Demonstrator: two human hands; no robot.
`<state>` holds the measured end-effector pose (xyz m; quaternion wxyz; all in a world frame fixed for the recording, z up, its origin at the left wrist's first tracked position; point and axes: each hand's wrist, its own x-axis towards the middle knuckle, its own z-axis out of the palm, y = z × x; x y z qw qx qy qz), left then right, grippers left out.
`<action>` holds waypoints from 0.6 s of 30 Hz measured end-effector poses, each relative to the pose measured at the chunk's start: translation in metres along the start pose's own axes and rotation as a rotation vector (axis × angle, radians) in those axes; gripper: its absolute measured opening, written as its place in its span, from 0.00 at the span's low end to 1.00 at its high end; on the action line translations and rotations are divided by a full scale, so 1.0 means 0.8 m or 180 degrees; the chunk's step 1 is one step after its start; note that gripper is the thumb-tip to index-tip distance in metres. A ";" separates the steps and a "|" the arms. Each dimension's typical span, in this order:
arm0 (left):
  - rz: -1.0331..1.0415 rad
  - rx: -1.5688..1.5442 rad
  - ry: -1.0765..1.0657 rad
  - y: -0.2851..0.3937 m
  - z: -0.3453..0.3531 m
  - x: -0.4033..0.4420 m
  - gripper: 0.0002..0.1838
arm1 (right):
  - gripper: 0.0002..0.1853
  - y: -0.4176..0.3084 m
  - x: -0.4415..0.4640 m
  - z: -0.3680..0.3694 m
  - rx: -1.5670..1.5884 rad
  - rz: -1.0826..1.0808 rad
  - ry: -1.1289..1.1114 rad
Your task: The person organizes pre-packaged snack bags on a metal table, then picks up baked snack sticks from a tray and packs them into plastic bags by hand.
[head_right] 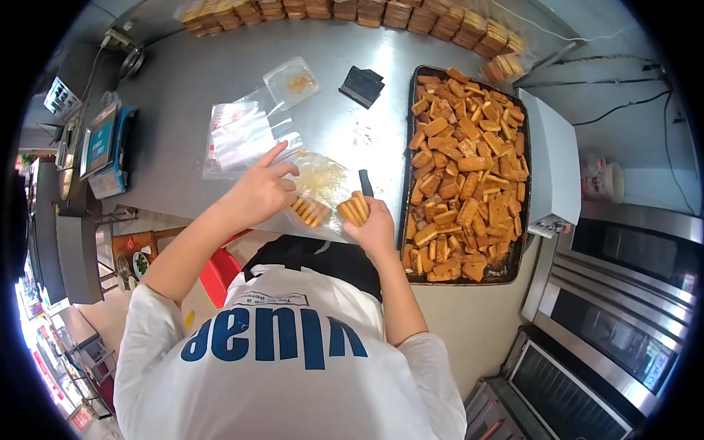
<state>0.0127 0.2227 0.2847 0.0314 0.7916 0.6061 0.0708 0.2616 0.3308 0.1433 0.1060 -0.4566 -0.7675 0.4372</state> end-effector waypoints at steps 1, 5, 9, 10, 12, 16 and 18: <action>0.0219 -0.0076 -0.0052 -0.009 0.003 -0.001 0.04 | 0.33 0.001 0.004 0.009 -0.0249 -0.0278 -0.0077; -0.0436 0.0538 0.0145 -0.003 0.006 -0.018 0.21 | 0.32 -0.002 0.013 0.039 -0.0802 -0.1026 -0.0177; -0.1235 0.0585 -0.0913 0.061 -0.022 -0.060 0.36 | 0.31 -0.007 0.028 0.060 -0.1006 -0.1567 -0.0087; -0.1376 0.0471 -0.0831 0.079 -0.022 -0.064 0.41 | 0.31 -0.006 0.030 0.062 -0.0985 -0.1782 -0.0046; -0.1568 0.0336 -0.0730 0.094 -0.014 -0.062 0.47 | 0.31 -0.012 0.031 0.057 -0.1179 -0.1789 -0.0128; -0.1994 -0.0684 -0.0795 0.100 0.032 -0.066 0.34 | 0.34 -0.017 0.036 0.048 -0.1829 -0.1065 -0.0768; -0.1785 -0.0586 -0.0117 0.102 0.047 -0.071 0.24 | 0.33 -0.009 0.038 0.052 -0.1784 -0.1035 -0.0837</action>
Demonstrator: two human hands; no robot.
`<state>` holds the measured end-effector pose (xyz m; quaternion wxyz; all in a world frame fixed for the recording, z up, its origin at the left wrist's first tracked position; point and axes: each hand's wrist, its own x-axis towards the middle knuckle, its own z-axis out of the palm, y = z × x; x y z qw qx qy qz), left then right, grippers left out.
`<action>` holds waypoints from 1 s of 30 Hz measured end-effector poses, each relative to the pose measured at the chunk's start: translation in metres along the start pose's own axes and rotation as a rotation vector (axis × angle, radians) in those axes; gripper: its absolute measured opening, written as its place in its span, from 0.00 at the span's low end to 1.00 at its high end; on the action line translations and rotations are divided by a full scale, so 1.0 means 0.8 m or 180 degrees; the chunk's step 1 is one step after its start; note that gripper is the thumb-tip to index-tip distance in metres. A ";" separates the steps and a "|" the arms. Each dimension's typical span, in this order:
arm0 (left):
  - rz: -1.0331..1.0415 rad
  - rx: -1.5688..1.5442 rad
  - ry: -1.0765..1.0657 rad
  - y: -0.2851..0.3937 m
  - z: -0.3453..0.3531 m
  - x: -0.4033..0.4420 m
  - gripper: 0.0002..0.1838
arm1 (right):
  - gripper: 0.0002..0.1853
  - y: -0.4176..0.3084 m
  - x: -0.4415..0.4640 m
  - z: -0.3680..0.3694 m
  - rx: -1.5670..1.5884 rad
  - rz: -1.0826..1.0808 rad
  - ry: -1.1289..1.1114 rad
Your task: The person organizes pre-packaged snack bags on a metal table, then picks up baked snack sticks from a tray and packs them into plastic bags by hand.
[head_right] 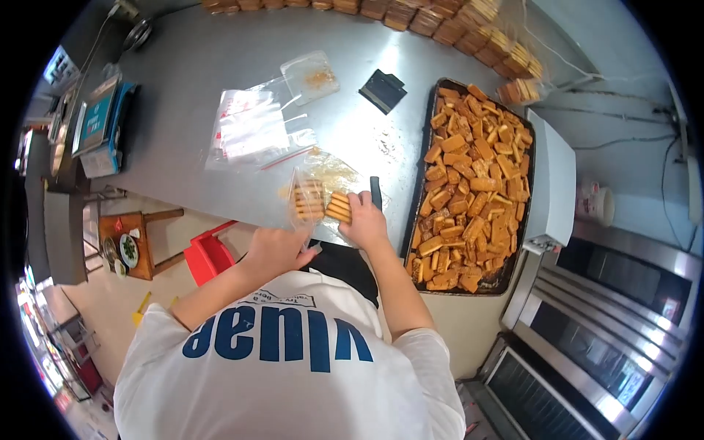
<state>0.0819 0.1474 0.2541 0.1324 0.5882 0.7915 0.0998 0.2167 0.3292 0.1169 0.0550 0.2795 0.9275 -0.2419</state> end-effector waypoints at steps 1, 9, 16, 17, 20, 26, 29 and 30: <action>0.0086 0.0056 0.0055 -0.005 0.002 0.000 0.17 | 0.33 0.001 0.004 0.000 0.0130 -0.0043 -0.0124; 0.0035 -0.0296 0.0345 -0.027 -0.016 -0.015 0.06 | 0.33 -0.015 0.024 0.005 0.0621 -0.0346 -0.0314; 0.0060 -0.0531 0.0371 -0.026 -0.027 -0.039 0.09 | 0.32 -0.038 0.024 -0.003 0.0229 -0.0369 -0.0239; 0.0116 -0.0406 0.0321 -0.029 -0.024 -0.041 0.09 | 0.31 -0.047 0.028 -0.007 -0.0146 -0.0327 -0.0465; 0.0217 -0.0091 0.0116 -0.038 -0.019 -0.038 0.08 | 0.31 -0.054 0.041 -0.003 -0.0985 -0.0441 -0.0633; 0.0829 -0.0608 0.1273 -0.054 -0.001 -0.025 0.05 | 0.27 -0.052 0.044 -0.069 -0.0987 -0.0545 -0.0744; 0.0809 -0.0511 0.0955 -0.054 -0.006 -0.024 0.05 | 0.32 -0.088 0.016 -0.161 0.0631 -0.0320 0.0252; 0.0802 -0.0421 0.0748 -0.055 -0.003 -0.025 0.06 | 0.34 -0.109 0.009 -0.188 0.1353 0.0056 0.0080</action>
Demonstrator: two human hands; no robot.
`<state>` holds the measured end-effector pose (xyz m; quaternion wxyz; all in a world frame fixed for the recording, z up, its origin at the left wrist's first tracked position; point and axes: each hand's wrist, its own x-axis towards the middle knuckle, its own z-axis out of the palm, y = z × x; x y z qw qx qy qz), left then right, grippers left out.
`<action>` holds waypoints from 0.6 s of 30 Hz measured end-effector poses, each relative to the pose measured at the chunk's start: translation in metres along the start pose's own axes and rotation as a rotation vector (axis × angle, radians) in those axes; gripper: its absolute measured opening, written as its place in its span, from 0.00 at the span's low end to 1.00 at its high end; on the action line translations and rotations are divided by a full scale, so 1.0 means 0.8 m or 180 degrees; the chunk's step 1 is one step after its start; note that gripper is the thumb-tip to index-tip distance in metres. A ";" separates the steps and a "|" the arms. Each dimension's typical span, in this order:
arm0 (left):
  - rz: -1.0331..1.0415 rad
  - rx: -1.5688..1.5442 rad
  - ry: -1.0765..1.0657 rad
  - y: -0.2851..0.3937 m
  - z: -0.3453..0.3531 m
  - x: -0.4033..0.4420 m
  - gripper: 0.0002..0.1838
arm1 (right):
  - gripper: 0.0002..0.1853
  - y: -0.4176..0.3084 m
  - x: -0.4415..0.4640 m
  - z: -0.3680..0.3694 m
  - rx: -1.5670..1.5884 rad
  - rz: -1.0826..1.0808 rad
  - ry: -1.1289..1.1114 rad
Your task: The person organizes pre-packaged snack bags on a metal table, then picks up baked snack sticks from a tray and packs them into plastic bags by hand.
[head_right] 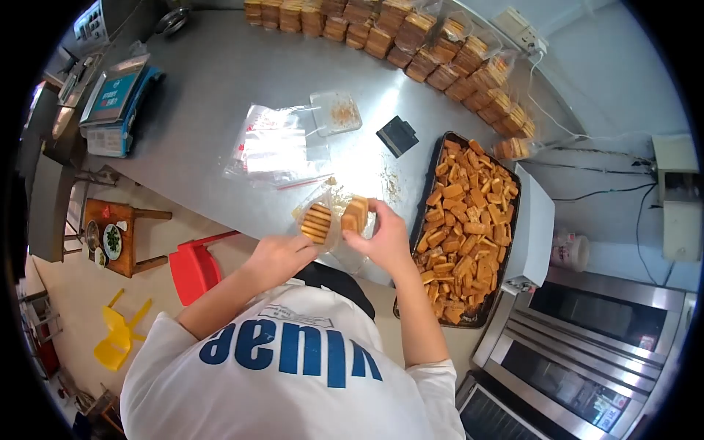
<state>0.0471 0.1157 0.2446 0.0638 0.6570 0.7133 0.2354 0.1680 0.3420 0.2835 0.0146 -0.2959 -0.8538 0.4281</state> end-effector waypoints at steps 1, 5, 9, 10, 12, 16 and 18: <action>0.0032 -0.0019 -0.0011 -0.001 0.001 0.001 0.06 | 0.35 -0.005 -0.002 0.001 0.0919 -0.0256 0.0130; 0.0155 -0.0106 0.0173 -0.011 0.001 0.000 0.04 | 0.36 -0.052 0.011 0.021 0.0264 -0.0644 -0.0464; 0.0290 -0.0287 0.0345 -0.033 -0.015 -0.006 0.03 | 0.33 -0.043 0.019 0.053 -0.1101 -0.0970 -0.0589; 0.0279 -0.0392 0.0313 -0.037 -0.017 -0.007 0.03 | 0.33 -0.047 0.019 0.053 -0.1099 -0.0921 -0.0556; 0.0417 -0.0393 0.0146 -0.047 -0.020 -0.007 0.03 | 0.31 -0.054 0.022 0.056 -0.2099 -0.1334 -0.0843; 0.0756 -0.1010 0.0077 -0.069 -0.016 0.016 0.04 | 0.19 -0.043 0.055 0.094 -0.1880 -0.2559 -0.0807; 0.0942 -0.1150 0.0025 -0.075 -0.027 0.036 0.04 | 0.13 -0.062 0.070 0.094 -0.1924 -0.1726 -0.1192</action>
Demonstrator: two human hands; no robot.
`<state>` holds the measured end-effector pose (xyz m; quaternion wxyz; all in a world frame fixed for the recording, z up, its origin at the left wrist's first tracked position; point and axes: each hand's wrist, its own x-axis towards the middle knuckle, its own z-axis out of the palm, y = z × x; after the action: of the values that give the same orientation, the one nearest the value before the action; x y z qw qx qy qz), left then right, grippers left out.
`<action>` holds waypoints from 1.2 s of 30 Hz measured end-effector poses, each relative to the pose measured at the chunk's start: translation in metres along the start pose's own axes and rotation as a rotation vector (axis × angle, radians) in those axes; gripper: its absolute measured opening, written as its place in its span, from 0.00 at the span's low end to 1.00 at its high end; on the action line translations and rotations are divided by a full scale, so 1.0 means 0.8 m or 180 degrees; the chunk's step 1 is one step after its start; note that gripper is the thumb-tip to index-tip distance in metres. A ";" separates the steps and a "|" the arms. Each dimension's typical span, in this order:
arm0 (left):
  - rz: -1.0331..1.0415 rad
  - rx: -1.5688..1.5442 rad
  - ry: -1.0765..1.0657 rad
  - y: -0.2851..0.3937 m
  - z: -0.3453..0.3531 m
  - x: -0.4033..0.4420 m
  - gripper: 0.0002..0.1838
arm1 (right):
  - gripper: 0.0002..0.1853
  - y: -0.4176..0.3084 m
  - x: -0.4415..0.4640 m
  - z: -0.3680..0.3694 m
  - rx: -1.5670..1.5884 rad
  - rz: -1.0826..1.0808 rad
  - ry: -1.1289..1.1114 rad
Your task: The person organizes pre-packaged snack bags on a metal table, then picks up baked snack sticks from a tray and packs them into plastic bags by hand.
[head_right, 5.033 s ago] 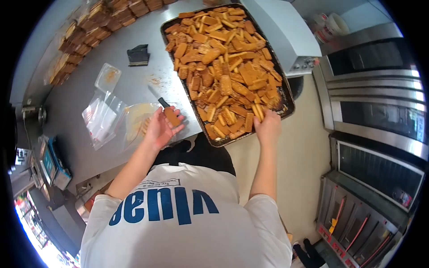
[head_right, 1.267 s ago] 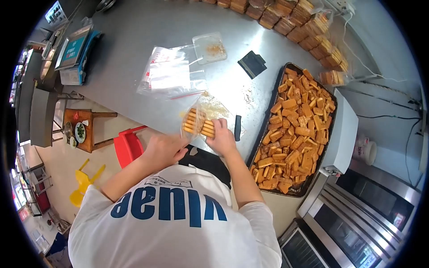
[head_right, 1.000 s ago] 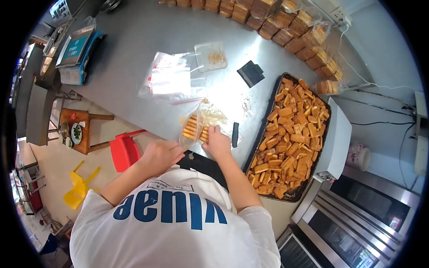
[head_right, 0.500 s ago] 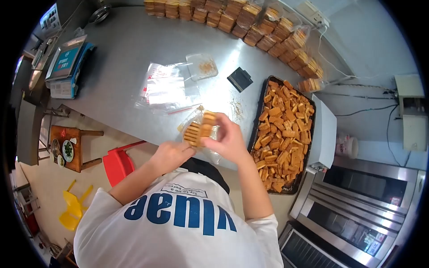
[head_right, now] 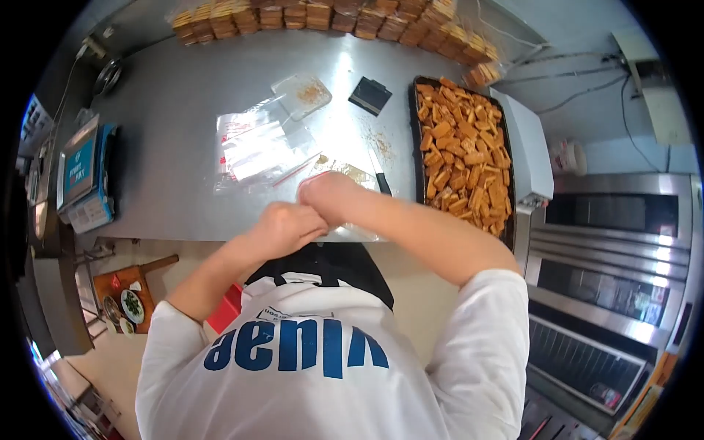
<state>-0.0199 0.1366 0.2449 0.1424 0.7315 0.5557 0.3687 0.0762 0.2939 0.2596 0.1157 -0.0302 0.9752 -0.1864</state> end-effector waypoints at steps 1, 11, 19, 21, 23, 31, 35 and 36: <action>0.0094 -0.0115 0.0021 0.000 -0.008 0.011 0.05 | 0.12 0.006 0.009 -0.005 -0.0075 0.0153 -0.0785; 0.0073 0.0023 -0.1273 0.051 -0.043 0.107 0.07 | 0.11 0.009 -0.019 0.046 0.1378 0.0147 -0.1132; -0.0002 0.0181 -0.1421 0.087 -0.031 0.142 0.06 | 0.11 0.031 -0.055 0.047 0.1746 0.0086 -0.1009; -0.0088 0.0015 -0.1517 0.092 -0.043 0.144 0.07 | 0.12 0.040 -0.066 0.038 0.1926 0.0145 -0.0958; -0.0262 -0.0603 -0.1549 0.099 -0.051 0.148 0.08 | 0.12 0.036 -0.077 0.042 0.2248 -0.0027 -0.0499; -0.1399 -0.1549 -0.2272 -0.003 -0.002 0.091 0.47 | 0.17 -0.019 -0.154 0.019 0.0395 -0.0121 0.0709; -0.0600 -0.0750 -0.2070 -0.013 0.041 0.096 0.50 | 0.18 0.001 -0.168 0.075 -0.0128 -0.0450 0.1346; -0.0561 -0.0778 -0.2096 -0.022 0.058 0.091 0.50 | 0.18 0.009 -0.174 0.089 -0.0561 -0.0663 0.1197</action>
<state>0.0077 0.2192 0.2300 0.4314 0.7379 0.4927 0.1633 0.2285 0.2891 0.2224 -0.0910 -0.1055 0.9837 -0.1138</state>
